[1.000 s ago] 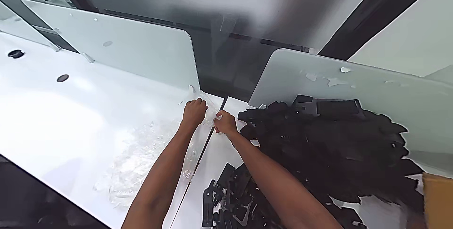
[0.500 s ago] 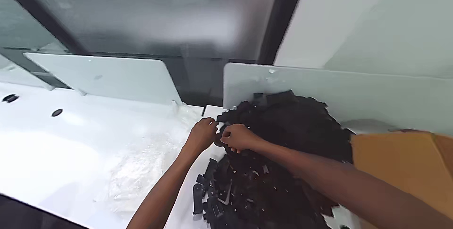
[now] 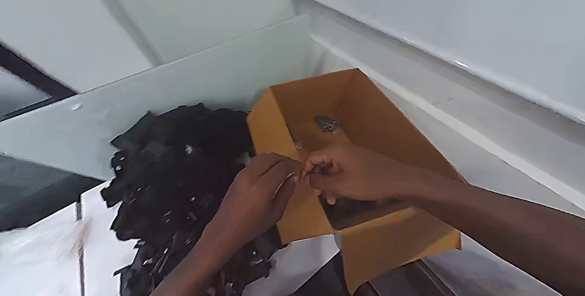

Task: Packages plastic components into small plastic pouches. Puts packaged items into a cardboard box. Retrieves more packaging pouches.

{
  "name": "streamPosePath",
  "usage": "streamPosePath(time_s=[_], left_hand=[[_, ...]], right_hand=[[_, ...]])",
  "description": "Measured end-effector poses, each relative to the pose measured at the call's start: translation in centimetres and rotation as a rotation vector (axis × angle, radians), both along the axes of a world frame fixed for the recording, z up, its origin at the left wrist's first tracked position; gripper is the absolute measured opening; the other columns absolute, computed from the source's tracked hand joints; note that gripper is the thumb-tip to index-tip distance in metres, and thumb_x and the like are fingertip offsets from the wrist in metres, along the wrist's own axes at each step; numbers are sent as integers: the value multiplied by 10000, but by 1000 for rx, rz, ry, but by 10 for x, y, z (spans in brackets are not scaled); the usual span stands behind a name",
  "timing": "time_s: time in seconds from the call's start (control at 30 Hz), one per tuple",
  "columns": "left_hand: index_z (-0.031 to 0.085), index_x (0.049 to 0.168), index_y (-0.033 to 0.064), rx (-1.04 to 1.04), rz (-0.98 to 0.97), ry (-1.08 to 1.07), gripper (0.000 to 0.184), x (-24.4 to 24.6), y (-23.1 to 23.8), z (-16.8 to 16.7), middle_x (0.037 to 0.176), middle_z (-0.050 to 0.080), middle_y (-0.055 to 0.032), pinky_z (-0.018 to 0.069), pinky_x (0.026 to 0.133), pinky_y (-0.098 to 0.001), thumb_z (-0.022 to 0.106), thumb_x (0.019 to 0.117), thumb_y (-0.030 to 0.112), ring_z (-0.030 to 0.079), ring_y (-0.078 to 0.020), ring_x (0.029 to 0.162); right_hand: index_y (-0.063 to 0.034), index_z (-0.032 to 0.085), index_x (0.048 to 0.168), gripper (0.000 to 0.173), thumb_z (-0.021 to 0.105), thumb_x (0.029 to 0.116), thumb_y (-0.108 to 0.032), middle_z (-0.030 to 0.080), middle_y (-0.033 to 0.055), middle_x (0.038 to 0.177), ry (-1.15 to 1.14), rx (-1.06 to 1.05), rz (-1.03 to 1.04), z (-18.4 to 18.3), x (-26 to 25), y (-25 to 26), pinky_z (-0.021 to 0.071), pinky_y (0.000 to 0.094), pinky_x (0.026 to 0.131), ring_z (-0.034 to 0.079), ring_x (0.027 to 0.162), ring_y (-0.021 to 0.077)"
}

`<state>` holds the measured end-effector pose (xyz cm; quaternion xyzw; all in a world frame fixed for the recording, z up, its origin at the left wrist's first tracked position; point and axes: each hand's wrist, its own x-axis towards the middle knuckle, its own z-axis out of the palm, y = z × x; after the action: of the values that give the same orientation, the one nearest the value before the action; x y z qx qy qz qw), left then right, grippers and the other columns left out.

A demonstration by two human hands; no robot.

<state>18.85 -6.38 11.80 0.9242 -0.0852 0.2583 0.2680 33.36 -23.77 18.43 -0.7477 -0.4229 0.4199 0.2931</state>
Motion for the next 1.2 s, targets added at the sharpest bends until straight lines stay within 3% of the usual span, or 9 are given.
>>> streamPosePath(time_s=[0.13,0.23,0.37,0.47,0.63,0.8,0.93,1.07,1.2], left_hand=[[723,1103,119,193,-282,250,262,77,-35,1,1108,700,-26,552,924,-358,512,1053,266,654,-168,1084],[690,1150,83,397,-470,711,266,126,-61,1,1131,678,-103,508,982,-496,509,1069,262,646,-271,1116],[671,1121,29,659,-510,978,264,167,-90,-15,1146,661,-192,529,860,-618,529,1050,240,649,-402,1079],[676,1134,0,820,-558,1152,227,187,-107,-21,1164,648,-234,518,855,-650,577,1010,161,619,-452,1122],[653,1214,-16,817,-534,1377,303,201,-128,-32,1234,629,-257,482,931,-657,620,1000,196,590,-460,1188],[649,1237,35,786,-492,1401,330,201,-125,-41,1210,635,-250,499,893,-667,660,972,231,602,-463,1158],[602,1270,-12,818,-572,1342,374,208,-121,-34,1226,610,-277,487,906,-668,627,1003,249,580,-484,1176],[524,1460,165,737,-617,1248,603,209,-110,-44,1340,594,-225,464,941,-704,629,978,511,573,-460,1226],[673,1185,58,571,-608,1223,532,208,-104,-57,1083,682,-209,495,854,-692,706,916,516,653,-417,1042]], right_hand=[[-47,700,1036,168,581,1052,-166,681,45,768,-69,-181,-64,-31,56,-42,499,236,508,612,564,90],[-21,676,1075,126,613,1007,-106,673,100,788,-174,-369,30,-73,90,-51,552,356,607,635,614,173],[-22,684,962,140,733,894,-134,652,157,834,-351,-469,169,-130,115,-53,524,567,674,650,767,335],[-17,665,1174,245,645,985,-171,668,208,1065,-379,-583,161,-135,112,-51,520,618,846,656,1016,399],[49,595,1281,329,599,1019,-151,619,276,1236,-336,-758,305,-123,114,-50,477,643,932,596,1181,461],[13,670,1097,216,552,1042,-159,649,239,1079,-427,-719,380,-135,114,-51,506,637,856,631,1061,441],[24,659,1034,161,671,960,-119,645,217,1005,-392,-718,347,-108,118,-47,529,600,772,651,952,402],[13,663,1106,172,658,953,-66,661,192,991,-400,-567,319,-86,122,-60,518,559,814,649,953,363],[24,679,1044,173,552,1025,-93,658,174,929,-439,-439,184,-70,124,-74,518,527,805,648,886,325]])
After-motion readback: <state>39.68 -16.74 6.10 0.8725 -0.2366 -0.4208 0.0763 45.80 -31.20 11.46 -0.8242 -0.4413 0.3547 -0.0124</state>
